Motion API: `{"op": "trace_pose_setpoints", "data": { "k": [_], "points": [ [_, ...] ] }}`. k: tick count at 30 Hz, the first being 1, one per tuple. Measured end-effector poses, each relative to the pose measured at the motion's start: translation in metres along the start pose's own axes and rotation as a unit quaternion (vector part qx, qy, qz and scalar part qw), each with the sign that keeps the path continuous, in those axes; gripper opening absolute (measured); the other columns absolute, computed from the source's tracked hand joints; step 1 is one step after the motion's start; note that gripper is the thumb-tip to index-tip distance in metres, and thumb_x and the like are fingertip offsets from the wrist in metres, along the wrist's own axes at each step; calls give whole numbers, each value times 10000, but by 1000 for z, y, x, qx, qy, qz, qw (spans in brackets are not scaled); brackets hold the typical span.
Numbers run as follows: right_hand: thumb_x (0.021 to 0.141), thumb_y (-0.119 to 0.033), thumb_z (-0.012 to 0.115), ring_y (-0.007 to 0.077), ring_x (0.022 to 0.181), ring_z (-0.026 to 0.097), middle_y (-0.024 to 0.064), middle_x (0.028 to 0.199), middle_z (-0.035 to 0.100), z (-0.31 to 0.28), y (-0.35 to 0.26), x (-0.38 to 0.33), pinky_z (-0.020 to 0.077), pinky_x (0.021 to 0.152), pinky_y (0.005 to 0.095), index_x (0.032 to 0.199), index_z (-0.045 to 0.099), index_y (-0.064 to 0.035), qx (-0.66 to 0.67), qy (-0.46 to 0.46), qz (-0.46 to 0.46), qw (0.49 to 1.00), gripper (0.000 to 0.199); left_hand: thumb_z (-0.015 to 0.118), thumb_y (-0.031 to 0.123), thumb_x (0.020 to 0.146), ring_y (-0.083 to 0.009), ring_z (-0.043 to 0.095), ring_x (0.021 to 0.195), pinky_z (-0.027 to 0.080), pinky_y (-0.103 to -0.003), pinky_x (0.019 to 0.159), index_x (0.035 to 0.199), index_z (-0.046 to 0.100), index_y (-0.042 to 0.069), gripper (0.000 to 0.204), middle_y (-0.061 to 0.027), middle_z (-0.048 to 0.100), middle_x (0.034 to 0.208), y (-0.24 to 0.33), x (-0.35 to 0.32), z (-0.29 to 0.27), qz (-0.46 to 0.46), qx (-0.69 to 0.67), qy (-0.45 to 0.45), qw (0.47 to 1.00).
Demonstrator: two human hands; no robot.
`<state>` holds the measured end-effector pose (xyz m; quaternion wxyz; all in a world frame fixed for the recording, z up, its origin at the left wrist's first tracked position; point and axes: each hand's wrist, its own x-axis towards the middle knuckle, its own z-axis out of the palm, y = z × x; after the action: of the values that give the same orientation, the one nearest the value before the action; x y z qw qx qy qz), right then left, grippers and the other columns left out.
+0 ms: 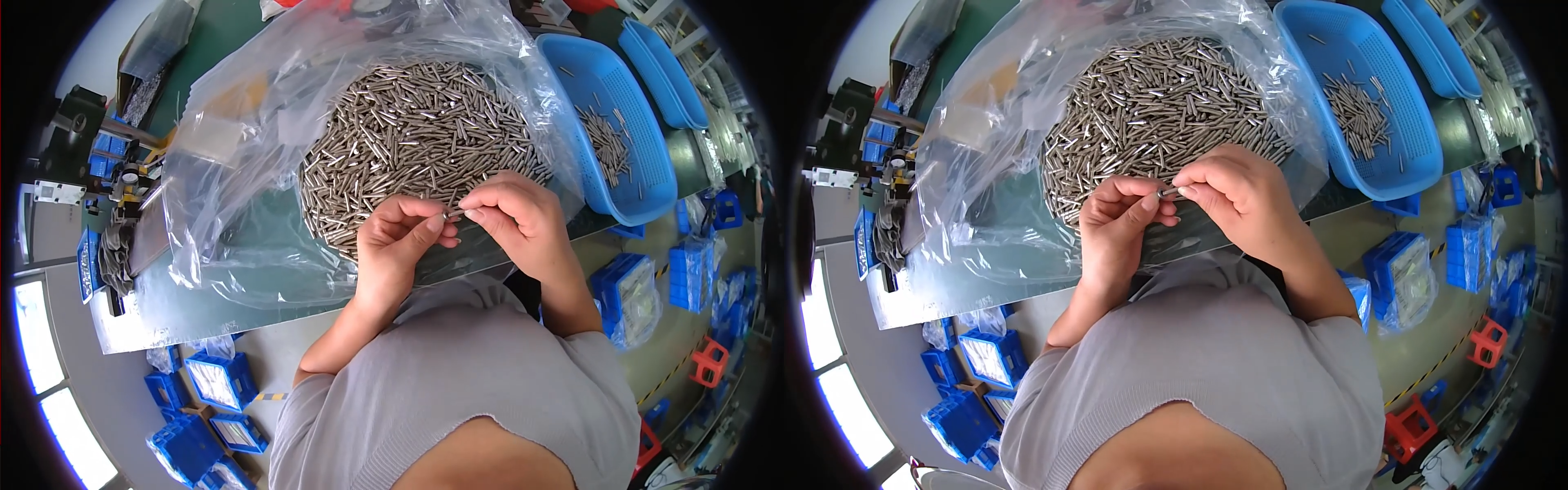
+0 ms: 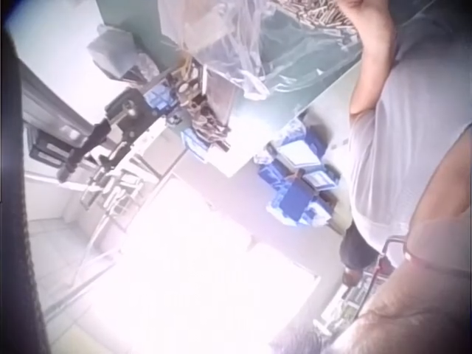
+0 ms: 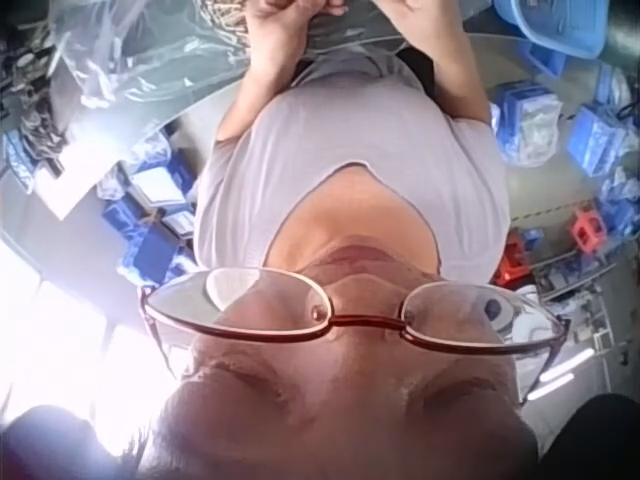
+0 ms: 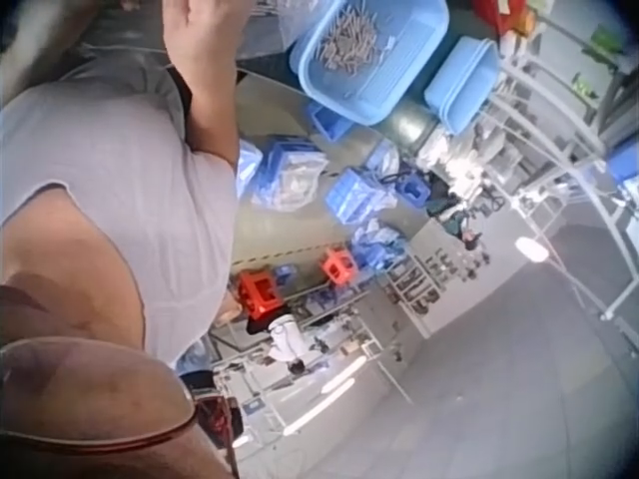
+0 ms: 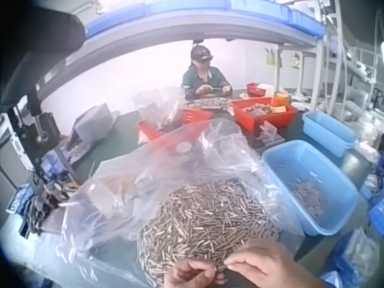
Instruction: Picking small metal pins from a plastic bag and placing them into a blue tray after inspection.
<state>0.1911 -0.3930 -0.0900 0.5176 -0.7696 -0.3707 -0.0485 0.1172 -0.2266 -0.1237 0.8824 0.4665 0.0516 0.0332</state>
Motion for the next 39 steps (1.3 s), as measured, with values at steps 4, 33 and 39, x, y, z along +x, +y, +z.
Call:
{"op": "trace_pose_setpoints", "data": {
  "k": [4, 33, 39],
  "points": [
    [773, 7, 667, 227, 688, 592, 82, 776, 614, -1, -3, 2, 467, 595, 313, 853, 623, -29, -40, -20, -37, 998, 97, 565, -32, 891, -175, 652, 786, 561, -297, 733, 980, 584, -48, 92, -125, 655, 905, 1, 0, -1, -4, 15, -16, 1000],
    [756, -19, 699, 245, 748, 584, 92, 852, 611, -34, 2, 1, 465, 647, 332, 898, 640, -43, -275, 202, 3, 940, 155, 561, 3, 908, -180, 643, 832, 559, -320, 752, 1003, 568, -32, 101, -157, 644, 1001, -1, -2, 1, 140, -20, 79, 987],
    [685, -33, 690, 245, 791, 570, 48, 815, 561, 12, 15, 1, 490, 665, 354, 863, 647, -80, -208, -76, -71, 973, 189, 563, 0, 897, -184, 640, 791, 551, -315, 721, 1001, 585, -31, 112, -162, 650, 957, 1, -2, 4, 133, -28, 108, 985]
  ]
}}
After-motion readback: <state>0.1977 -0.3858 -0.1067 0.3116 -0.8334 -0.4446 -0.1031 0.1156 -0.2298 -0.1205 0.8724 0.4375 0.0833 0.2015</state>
